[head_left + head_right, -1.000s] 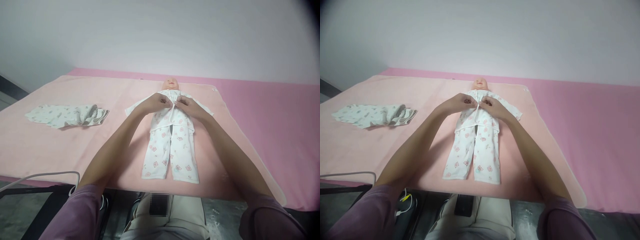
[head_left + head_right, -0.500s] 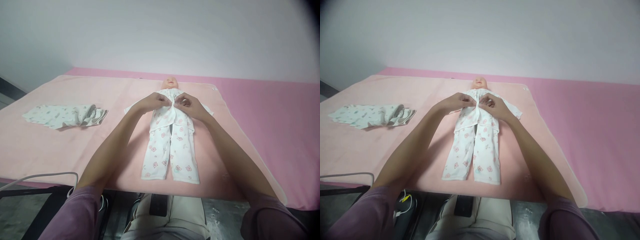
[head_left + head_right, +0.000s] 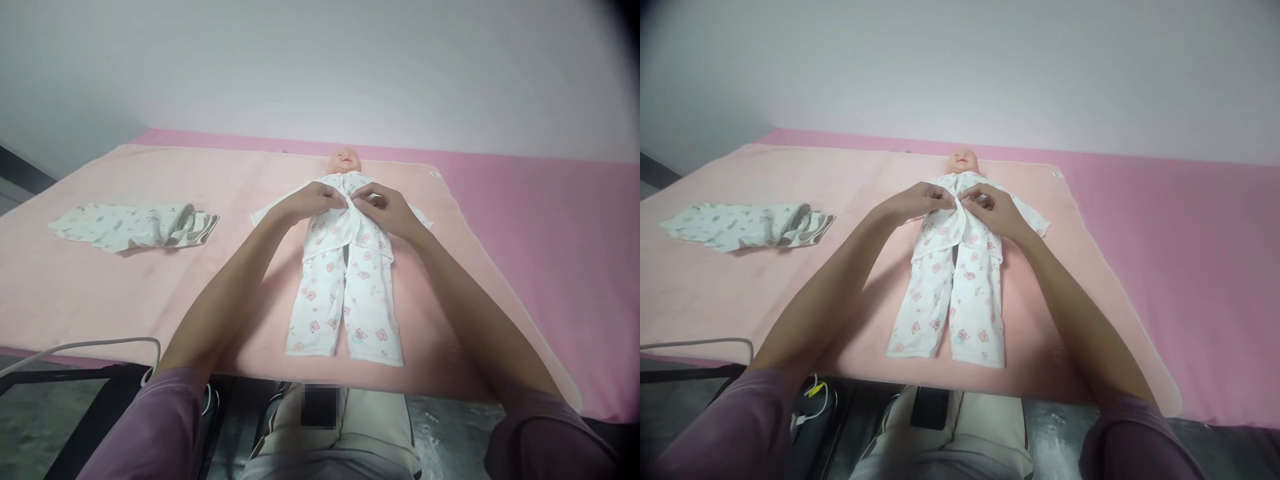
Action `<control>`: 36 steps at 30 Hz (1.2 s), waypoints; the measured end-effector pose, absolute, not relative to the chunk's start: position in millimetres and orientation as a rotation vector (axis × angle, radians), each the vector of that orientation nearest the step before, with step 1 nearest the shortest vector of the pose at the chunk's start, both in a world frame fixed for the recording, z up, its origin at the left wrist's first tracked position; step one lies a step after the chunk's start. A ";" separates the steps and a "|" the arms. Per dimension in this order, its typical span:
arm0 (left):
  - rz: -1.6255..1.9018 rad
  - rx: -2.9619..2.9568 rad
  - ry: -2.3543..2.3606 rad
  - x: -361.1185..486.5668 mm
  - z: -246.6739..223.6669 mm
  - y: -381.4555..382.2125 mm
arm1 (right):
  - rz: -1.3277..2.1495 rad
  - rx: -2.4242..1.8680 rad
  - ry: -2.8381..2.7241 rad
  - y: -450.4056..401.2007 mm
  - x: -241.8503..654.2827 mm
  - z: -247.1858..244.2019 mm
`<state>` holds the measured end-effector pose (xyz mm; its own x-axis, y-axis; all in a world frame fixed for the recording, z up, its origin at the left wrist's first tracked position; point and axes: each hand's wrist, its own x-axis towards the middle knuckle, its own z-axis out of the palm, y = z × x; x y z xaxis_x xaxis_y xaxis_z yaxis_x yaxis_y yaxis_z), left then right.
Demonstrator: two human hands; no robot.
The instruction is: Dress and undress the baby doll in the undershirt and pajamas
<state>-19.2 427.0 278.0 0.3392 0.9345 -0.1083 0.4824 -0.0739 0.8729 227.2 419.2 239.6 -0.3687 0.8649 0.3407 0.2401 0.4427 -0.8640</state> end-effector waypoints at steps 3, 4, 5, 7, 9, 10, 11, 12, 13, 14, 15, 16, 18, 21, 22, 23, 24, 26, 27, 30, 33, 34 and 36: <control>0.634 1.701 1.266 -19.5 278.3 426.3 | 0.947 -0.968 -1.844 418.6 226.3 240.2; 0.628 1.696 1.255 -20.1 278.3 426.2 | 0.942 -0.972 -1.842 418.4 225.9 240.2; 0.622 1.688 1.240 -20.9 278.2 426.2 | 0.936 -0.976 -1.841 418.3 225.5 240.0; 0.616 1.668 1.206 -22.5 277.4 426.6 | 0.921 -0.994 -1.838 418.1 224.6 239.4; 0.623 1.655 1.191 -23.8 276.2 427.4 | 0.900 -1.017 -1.837 417.7 223.9 239.1; 0.627 1.651 1.190 -24.1 275.5 427.9 | 0.889 -1.020 -1.838 417.4 223.7 239.2; 0.630 1.649 1.189 -24.4 274.9 428.5 | 0.879 -1.017 -1.841 417.0 223.4 239.3; 0.636 1.645 1.189 -24.5 274.2 429.0 | 0.872 -1.007 -1.842 416.6 223.2 239.6; 0.642 1.641 1.183 -24.6 273.7 429.5 | 0.871 -0.996 -1.844 416.1 223.0 239.9; 0.650 1.637 1.171 -24.5 273.1 429.9 | 0.875 -0.989 -1.847 415.7 222.8 240.2; 0.658 1.632 1.159 -24.3 272.7 430.1 | 0.884 -0.984 -1.848 415.3 222.6 240.4; 0.665 1.626 1.152 -24.0 272.4 430.2 | 0.894 -0.981 -1.848 415.0 222.5 240.6; 0.676 1.613 1.157 -22.7 272.4 429.4 | 0.909 -0.984 -1.847 414.8 222.4 240.6; 0.690 1.603 1.211 -19.4 274.5 425.8 | 0.902 -1.005 -1.823 415.7 222.5 239.7; 0.692 1.604 1.225 -18.2 275.7 424.1 | 0.900 -1.008 -1.813 416.2 222.5 239.2; 0.695 1.605 1.234 -17.1 276.9 422.3 | 0.899 -1.007 -1.804 416.7 222.4 238.7; 0.698 1.606 1.238 -16.2 278.2 420.7 | 0.898 -1.003 -1.801 417.2 222.2 238.1; 0.707 1.603 1.229 -15.4 279.8 418.4 | 0.882 -1.000 -1.806 417.6 221.3 237.2; 0.712 1.598 1.220 -15.5 279.8 418.0 | 0.865 -1.007 -1.806 417.5 220.7 237.0; 0.727 1.574 1.189 -17.5 275.9 420.8 | 0.816 -1.027 -1.798 416.1 219.3 238.2; 0.745 1.549 1.163 -20.4 268.6 427.0 | 0.781 -0.997 -1.844 414.1 219.4 242.1; 0.751 1.542 1.156 -21.0 266.7 428.7 | 0.760 -0.991 -1.872 413.7 219.7 243.6; 0.762 1.544 1.163 -20.8 265.1 430.2 | 0.706 -1.011 -1.932 413.5 220.1 246.0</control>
